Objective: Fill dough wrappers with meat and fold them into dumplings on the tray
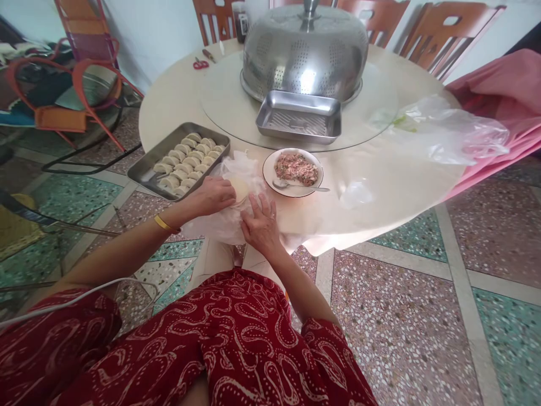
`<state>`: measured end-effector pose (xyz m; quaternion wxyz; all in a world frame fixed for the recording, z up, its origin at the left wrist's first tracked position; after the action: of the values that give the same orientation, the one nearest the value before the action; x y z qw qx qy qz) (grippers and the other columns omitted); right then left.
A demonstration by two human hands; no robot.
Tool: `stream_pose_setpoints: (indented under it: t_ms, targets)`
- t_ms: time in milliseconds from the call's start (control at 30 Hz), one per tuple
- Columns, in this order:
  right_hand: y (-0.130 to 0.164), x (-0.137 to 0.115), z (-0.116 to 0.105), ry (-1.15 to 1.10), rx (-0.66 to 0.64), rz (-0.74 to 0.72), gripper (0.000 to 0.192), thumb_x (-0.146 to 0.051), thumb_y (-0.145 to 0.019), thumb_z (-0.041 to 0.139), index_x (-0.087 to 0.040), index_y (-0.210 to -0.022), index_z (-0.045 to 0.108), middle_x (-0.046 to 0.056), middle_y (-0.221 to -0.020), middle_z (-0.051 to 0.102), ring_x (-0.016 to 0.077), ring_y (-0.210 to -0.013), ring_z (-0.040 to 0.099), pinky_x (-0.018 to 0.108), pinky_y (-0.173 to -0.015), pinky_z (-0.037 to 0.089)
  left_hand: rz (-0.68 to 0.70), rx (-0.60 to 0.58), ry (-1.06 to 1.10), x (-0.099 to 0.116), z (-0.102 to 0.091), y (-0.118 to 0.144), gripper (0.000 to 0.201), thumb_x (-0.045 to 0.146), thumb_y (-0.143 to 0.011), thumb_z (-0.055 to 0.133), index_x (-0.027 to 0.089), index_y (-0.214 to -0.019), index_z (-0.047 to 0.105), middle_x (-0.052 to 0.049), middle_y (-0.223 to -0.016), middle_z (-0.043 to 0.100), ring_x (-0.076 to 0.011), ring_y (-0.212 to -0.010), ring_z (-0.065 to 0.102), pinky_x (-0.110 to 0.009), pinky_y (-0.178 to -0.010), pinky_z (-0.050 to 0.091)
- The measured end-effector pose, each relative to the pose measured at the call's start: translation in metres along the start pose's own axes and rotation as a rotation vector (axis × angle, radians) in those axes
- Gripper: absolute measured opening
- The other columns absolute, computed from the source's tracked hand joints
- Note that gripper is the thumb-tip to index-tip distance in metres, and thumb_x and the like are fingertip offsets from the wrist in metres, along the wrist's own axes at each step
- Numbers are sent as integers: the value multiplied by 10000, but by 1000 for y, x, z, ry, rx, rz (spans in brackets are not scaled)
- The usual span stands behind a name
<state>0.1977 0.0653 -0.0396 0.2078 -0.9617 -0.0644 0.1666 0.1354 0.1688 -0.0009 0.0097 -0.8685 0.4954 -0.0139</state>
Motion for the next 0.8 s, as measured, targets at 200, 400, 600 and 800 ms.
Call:
stream_pose_setpoints:
  t_ms: [200,400,600,800]
  targets:
    - [-1,2,3,-27,-30,17,253,-302,-930,492,-221,-1073,684,128,-1525,425,357,-1460,244,616,-1161,156,15,44,21,4,-3,3,235,327,-875,543,159,-824,698,-96,-859,668,-237,-859,586,-367,-727,366]
    - [0,1,2,-15,-2,12,236,-295,-912,524,-230,-1069,687,119,-1506,451,347,-1446,274,614,-1154,184,12,41,35,4,2,2,197,264,-852,559,158,-759,696,-103,-846,671,-244,-869,587,-366,-728,377]
    - [-7,3,-11,-52,68,7,273,-281,-937,480,-233,-1111,685,105,-1444,525,318,-1422,333,565,-1160,247,-53,41,129,-15,4,-4,197,253,-828,537,163,-759,698,-78,-826,689,-221,-832,605,-330,-696,405]
    - [-60,5,-20,-14,43,-44,282,-215,-930,478,-188,-1140,665,134,-1478,479,322,-1416,346,537,-1141,324,-91,70,281,-34,-8,-10,167,233,-793,553,160,-724,686,-70,-791,681,-202,-799,585,-328,-757,434]
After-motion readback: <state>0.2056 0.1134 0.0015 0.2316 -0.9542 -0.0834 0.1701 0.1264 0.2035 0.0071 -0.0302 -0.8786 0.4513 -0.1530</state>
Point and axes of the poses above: each hand's wrist, its own y-axis away from the middle knuckle, its own z-axis out of the palm, x = y × z, the point moved 9 cm from there along -y, towards the middle knuckle
